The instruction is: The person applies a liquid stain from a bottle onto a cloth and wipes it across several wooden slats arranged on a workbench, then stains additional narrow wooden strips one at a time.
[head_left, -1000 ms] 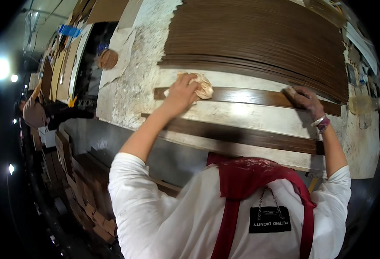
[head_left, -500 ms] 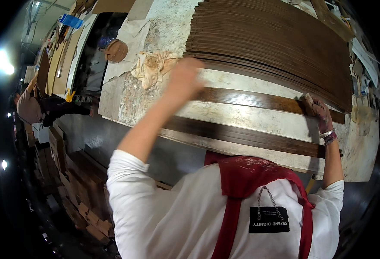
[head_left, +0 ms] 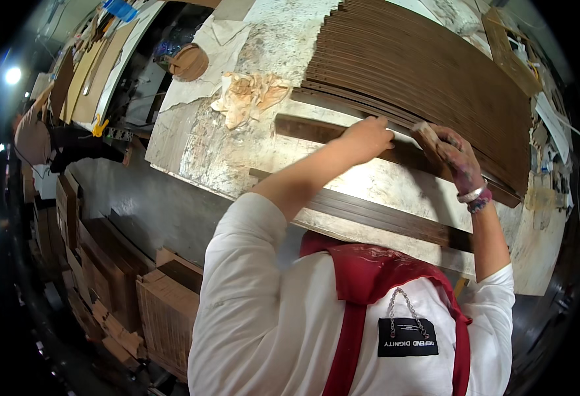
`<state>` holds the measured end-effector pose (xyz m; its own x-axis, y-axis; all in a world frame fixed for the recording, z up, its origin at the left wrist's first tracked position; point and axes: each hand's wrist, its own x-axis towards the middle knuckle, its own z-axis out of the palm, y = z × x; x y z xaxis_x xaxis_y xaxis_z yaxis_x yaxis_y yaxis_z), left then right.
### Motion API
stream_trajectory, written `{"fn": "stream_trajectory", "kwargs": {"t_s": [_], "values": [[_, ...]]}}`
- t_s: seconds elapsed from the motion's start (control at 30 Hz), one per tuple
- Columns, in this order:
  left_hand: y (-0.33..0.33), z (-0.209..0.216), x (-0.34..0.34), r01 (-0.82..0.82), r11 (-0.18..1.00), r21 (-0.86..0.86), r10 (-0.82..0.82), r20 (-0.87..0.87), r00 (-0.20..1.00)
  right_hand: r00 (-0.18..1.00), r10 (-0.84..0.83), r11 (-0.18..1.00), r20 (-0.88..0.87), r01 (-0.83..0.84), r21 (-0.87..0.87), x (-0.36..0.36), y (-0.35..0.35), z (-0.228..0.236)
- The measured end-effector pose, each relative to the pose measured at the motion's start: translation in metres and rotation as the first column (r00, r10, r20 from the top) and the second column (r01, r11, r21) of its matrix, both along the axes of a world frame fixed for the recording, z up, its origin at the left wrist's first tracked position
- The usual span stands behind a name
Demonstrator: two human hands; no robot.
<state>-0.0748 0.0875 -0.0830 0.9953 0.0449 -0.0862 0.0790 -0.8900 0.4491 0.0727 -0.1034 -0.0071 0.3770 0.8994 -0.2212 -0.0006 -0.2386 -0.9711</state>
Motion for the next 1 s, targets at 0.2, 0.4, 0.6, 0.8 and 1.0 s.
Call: {"fn": "stream_trajectory", "kwargs": {"t_s": [0.2, 0.4, 0.6, 0.8, 1.0], "values": [[-0.036, -0.036, -0.009, -0.103, 0.964, 0.246, 0.044, 0.233, 0.972, 0.974, 0.158, 0.985, 0.16, -0.144, -0.093, -0.048, 0.111, 0.009], [-0.048, -0.057, 0.001, -0.153, 0.957, -0.248, 0.211, 0.226, 0.951, 0.42, 0.423, 0.806, 0.803, -0.579, -0.122, -0.119, 0.209, -0.025], [-0.052, -0.074, 0.001, -0.133, 0.802, -0.583, 0.354, 0.284, 0.891, 0.129, 0.409, 0.764, 0.904, -0.59, -0.261, -0.139, 0.245, -0.049], [-0.005, -0.013, -0.031, -0.133, 0.988, 0.083, 0.129, 0.044, 0.991, 0.287, 0.157, 0.847, 0.945, -0.532, 0.021, -0.098, 0.224, -0.025], [0.157, -0.018, -0.16, -0.668, 0.577, 0.47, 0.528, 0.409, 0.744, 0.987, -0.092, 0.996, 0.132, 0.092, 0.007, -0.008, 0.085, -0.03]]}}
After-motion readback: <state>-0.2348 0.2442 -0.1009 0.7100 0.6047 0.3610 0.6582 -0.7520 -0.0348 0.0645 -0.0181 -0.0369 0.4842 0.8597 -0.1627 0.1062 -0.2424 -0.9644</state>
